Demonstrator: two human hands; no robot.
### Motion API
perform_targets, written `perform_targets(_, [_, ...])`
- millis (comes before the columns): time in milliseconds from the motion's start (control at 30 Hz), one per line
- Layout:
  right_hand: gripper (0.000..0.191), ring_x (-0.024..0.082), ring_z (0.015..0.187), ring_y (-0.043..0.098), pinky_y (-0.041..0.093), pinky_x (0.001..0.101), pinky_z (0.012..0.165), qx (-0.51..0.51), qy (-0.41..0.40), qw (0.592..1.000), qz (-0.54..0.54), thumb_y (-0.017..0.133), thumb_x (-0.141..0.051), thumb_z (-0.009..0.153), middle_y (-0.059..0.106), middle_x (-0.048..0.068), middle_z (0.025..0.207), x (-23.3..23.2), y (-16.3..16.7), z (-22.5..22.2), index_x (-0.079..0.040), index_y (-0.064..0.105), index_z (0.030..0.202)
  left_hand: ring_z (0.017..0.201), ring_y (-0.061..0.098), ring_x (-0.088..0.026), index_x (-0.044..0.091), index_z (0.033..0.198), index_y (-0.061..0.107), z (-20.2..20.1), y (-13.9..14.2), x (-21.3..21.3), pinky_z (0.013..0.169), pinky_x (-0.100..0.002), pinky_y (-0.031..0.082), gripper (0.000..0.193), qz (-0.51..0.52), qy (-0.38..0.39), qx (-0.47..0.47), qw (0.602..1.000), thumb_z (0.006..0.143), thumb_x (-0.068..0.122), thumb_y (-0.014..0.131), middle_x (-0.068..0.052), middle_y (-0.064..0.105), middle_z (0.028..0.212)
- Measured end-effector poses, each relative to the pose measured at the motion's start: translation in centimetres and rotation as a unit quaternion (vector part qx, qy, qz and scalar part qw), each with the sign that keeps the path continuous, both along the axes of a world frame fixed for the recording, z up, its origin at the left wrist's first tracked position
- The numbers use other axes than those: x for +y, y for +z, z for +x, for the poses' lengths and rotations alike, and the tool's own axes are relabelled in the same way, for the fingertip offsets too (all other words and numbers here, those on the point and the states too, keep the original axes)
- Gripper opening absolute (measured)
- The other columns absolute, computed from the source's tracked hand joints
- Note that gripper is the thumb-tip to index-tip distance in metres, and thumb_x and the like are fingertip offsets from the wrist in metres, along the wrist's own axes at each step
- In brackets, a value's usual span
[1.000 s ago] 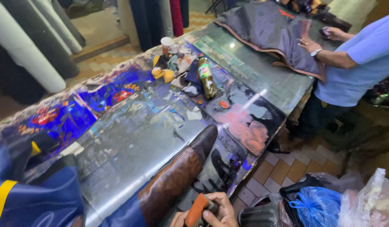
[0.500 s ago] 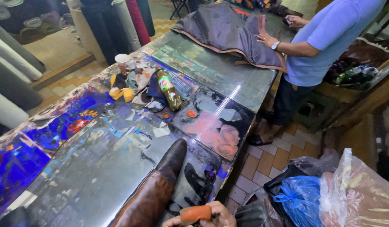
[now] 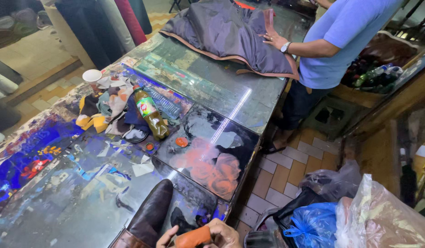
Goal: The person scrubs the brown leather sections of a blue and yellow costume with a sponge. They work on the chest area and then move to the leg, rubbing the surface repeatedly.
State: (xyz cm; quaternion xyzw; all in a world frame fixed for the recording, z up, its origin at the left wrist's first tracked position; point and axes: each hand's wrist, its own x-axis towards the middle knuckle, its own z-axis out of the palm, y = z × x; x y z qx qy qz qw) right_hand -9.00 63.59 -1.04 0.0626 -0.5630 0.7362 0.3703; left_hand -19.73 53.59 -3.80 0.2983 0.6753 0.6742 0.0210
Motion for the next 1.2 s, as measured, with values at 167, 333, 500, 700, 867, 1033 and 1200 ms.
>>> perform_targets(167, [0.01, 0.016, 0.079, 0.053, 0.042, 0.0309, 0.073, -0.055, 0.122, 0.987, -0.094, 0.071, 0.007, 0.095, 0.057, 0.009, 0.097, 3.7, 2.6, -0.2, -0.001, 0.067, 0.098, 0.098, 0.071, -0.015, 0.0, 0.089, 0.074, -0.6, -2.9, -2.9, 0.089, -0.028, 0.054, 0.013, 0.069, -0.089, -0.038, 0.993, 0.082, -0.008, 0.081, -0.01, 0.076, 0.101])
perform_targets(333, [0.007, 0.017, 0.097, 0.055, 0.044, 0.0322, 0.088, -0.016, 0.175, 0.957, -0.23, 0.069, -0.005, 0.101, 0.056, 0.008, 0.104, 5.9, 5.2, -2.4, -0.005, 0.063, 0.105, 0.097, 0.073, -0.02, -0.008, 0.089, 0.074, 1.6, 1.9, 0.6, 0.087, -0.033, 0.057, 0.013, 0.18, -0.12, -0.211, 0.953, 0.079, -0.014, 0.079, -0.018, 0.078, 0.101])
perform_targets(500, [0.042, 0.02, 0.108, 0.059, 0.045, 0.0391, 0.095, -0.138, 0.169, 0.89, -0.4, 0.071, -0.018, 0.091, 0.062, 0.006, 0.113, 7.7, 7.6, -4.4, -0.012, 0.056, 0.129, 0.096, 0.071, -0.017, -0.007, 0.091, 0.075, 0.5, 6.9, 4.5, 0.088, -0.032, 0.057, 0.015, 0.169, -0.019, -0.277, 0.946, 0.078, -0.012, 0.079, -0.014, 0.076, 0.103])
perform_targets(700, [0.05, 0.027, 0.125, 0.059, 0.044, 0.0463, 0.109, -0.165, 0.219, 0.846, -0.458, 0.062, -0.036, 0.096, 0.063, 0.011, 0.13, 8.8, 7.5, -6.5, -0.003, 0.054, 0.133, 0.094, 0.067, -0.015, -0.006, 0.094, 0.076, -0.2, 7.4, 8.2, 0.088, -0.028, 0.053, 0.017, 0.169, 0.048, -0.339, 0.924, 0.08, -0.011, 0.082, -0.007, 0.071, 0.1])
perform_targets(867, [0.039, 0.029, 0.117, 0.064, 0.049, 0.0487, 0.104, -0.197, 0.174, 0.855, -0.447, 0.06, -0.032, 0.096, 0.068, 0.015, 0.122, 11.2, 4.3, -8.3, -0.005, 0.057, 0.124, 0.106, 0.068, -0.015, -0.003, 0.104, 0.074, -1.4, 10.2, 9.1, 0.097, -0.031, 0.053, 0.025, 0.179, -0.067, -0.393, 0.9, 0.081, -0.009, 0.078, -0.005, 0.068, 0.107])
perform_targets(1033, [0.027, 0.019, 0.098, 0.065, 0.054, 0.0373, 0.086, -0.256, 0.012, 0.947, -0.194, 0.063, -0.017, 0.101, 0.069, 0.006, 0.111, 19.4, 3.0, -12.4, -0.003, 0.064, 0.124, 0.124, 0.065, -0.022, 0.002, 0.12, 0.072, -2.8, 11.4, 3.8, 0.1, -0.034, 0.05, 0.038, -0.092, -0.13, -0.178, 0.971, 0.083, -0.001, 0.076, -0.01, 0.065, 0.137])
perform_targets(1200, [0.022, 0.032, 0.088, 0.067, 0.052, 0.0375, 0.076, -0.289, -0.206, 0.8, 0.484, 0.069, -0.007, 0.095, 0.066, 0.013, 0.096, 29.1, 8.2, -17.0, -0.006, 0.071, 0.117, 0.112, 0.074, -0.023, 0.011, 0.105, 0.078, -1.7, 10.2, -4.3, 0.099, -0.033, 0.055, 0.025, -0.153, 0.148, 0.102, 0.972, 0.081, 0.012, 0.08, -0.009, 0.074, 0.121])
